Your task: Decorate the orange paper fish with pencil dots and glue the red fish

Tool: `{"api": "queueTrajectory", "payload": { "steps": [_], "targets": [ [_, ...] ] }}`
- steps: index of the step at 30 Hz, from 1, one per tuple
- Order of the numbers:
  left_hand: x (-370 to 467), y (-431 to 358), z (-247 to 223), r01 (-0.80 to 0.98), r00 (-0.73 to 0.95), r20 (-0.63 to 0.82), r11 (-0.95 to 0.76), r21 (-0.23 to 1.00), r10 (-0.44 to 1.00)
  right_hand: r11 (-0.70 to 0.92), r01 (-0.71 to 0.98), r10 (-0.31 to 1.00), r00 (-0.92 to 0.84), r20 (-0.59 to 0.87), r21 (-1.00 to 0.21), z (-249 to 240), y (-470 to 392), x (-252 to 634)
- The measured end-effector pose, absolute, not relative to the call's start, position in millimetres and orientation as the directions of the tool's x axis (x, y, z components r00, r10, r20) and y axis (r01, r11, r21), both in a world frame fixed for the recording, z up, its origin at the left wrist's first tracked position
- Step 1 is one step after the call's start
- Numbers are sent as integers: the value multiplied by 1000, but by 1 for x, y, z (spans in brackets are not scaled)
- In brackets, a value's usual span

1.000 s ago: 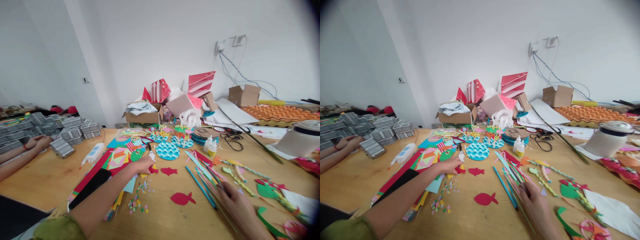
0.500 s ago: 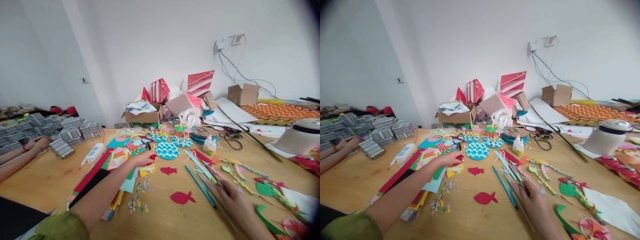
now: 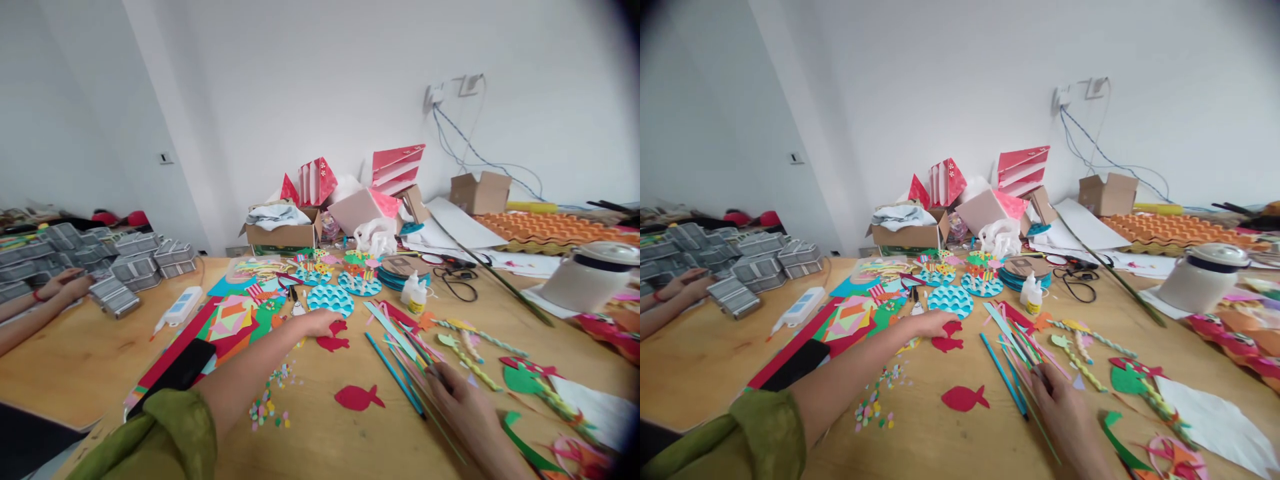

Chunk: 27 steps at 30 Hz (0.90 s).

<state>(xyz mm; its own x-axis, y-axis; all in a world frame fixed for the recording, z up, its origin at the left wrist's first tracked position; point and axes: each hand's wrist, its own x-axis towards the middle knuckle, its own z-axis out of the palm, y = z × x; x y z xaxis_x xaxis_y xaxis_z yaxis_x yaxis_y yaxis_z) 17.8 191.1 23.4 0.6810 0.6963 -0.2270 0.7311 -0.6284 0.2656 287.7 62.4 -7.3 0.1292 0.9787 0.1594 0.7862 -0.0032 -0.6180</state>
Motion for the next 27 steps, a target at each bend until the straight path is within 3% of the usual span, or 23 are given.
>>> {"api": "queueTrajectory", "payload": {
  "steps": [9,17,27],
  "targets": [
    [-24,192,44,800,599,-89,-590,113,796,17,772,980,112,162,-635,-6,61,285],
    [-93,172,60,831,545,-260,-554,45,797,33,766,975,116,188,-642,-5,61,285],
    [-104,169,45,846,527,-251,-531,56,812,-2,725,987,114,117,-688,-5,63,282]
  ]
}}
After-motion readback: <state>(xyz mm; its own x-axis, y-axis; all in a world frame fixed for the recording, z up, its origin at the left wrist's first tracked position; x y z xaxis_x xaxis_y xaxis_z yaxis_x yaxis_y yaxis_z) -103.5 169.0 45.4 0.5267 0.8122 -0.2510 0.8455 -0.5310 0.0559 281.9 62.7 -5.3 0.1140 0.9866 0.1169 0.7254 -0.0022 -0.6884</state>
